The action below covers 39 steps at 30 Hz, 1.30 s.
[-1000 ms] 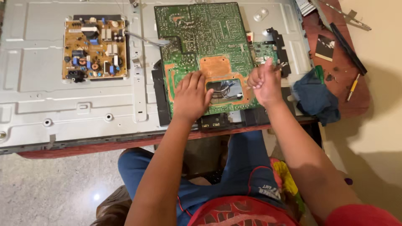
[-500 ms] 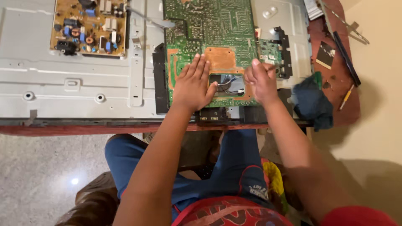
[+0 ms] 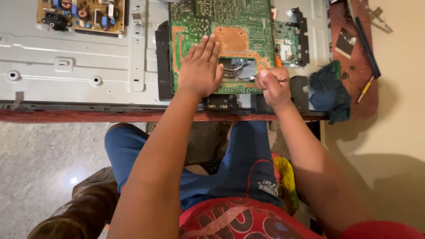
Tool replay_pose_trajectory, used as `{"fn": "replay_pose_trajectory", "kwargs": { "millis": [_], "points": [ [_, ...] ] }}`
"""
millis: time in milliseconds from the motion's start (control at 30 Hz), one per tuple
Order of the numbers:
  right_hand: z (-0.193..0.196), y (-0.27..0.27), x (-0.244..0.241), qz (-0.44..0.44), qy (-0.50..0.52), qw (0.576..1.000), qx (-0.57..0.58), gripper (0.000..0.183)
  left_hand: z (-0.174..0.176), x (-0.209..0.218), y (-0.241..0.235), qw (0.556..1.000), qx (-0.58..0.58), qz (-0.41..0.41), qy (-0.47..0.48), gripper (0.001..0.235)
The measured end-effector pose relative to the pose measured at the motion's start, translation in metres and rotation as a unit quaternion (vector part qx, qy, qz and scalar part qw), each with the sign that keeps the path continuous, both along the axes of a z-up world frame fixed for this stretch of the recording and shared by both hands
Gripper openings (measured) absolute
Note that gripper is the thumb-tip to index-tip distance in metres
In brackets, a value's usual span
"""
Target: The person uses a screwdriver to remove screws from a green circuit board placed on a table. The person repeatedly unscrews fasteners around the board's edges and center, then sets the screwdriver down.
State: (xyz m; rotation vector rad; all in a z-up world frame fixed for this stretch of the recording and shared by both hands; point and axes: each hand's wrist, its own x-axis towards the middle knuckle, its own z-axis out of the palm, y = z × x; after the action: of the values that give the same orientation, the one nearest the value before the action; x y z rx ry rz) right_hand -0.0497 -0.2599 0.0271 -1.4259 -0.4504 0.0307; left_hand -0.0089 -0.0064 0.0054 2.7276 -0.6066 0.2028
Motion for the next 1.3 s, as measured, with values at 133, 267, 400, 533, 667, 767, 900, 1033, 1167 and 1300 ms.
{"fn": "replay_pose_trajectory", "kwargs": {
  "millis": [133, 267, 400, 533, 667, 767, 900, 1033, 1167, 1300],
  "points": [
    [-0.004, 0.004, 0.014, -0.022, -0.021, 0.999, 0.029, 0.05, -0.002, 0.002, 0.0, 1.0, 0.018, -0.004, 0.001, 0.067],
    [-0.008, 0.004, 0.036, -0.022, 0.013, 0.998, 0.051, 0.048, -0.005, 0.0, -0.005, 1.0, 0.024, -0.007, 0.0, 0.068],
    [-0.006, 0.007, 0.054, -0.015, 0.011, 0.998, 0.06, 0.044, -0.001, 0.004, 0.001, 1.0, 0.021, -0.007, -0.006, 0.067],
    [-0.003, -0.003, 0.033, 0.007, -0.007, 0.998, 0.062, 0.047, -0.002, -0.003, -0.003, 1.0, 0.004, 0.0, 0.004, 0.066],
    [-0.004, 0.003, 0.015, -0.007, -0.021, 0.997, 0.073, 0.045, 0.003, 0.0, 0.002, 1.0, 0.014, 0.002, 0.006, 0.066],
    [-0.01, -0.002, 0.019, 0.001, -0.04, 0.998, 0.052, 0.045, 0.002, -0.001, -0.005, 0.999, 0.031, -0.003, 0.012, 0.067],
    [-0.018, -0.005, 0.054, -0.043, -0.025, 0.999, 0.019, 0.046, -0.001, 0.001, -0.004, 0.998, 0.06, 0.003, -0.005, 0.068],
    [-0.021, -0.01, 0.057, -0.047, 0.005, 0.997, 0.054, 0.047, 0.0, 0.0, -0.003, 0.999, 0.043, -0.006, 0.006, 0.068],
    [-0.018, -0.011, 0.025, 0.005, -0.008, 0.995, 0.099, 0.05, 0.004, 0.0, -0.002, 0.999, 0.032, -0.005, 0.01, 0.067],
    [-0.016, -0.01, 0.018, 0.014, -0.019, 0.999, 0.023, 0.05, 0.002, 0.0, -0.004, 1.0, 0.026, -0.001, 0.016, 0.068]
  ]
}}
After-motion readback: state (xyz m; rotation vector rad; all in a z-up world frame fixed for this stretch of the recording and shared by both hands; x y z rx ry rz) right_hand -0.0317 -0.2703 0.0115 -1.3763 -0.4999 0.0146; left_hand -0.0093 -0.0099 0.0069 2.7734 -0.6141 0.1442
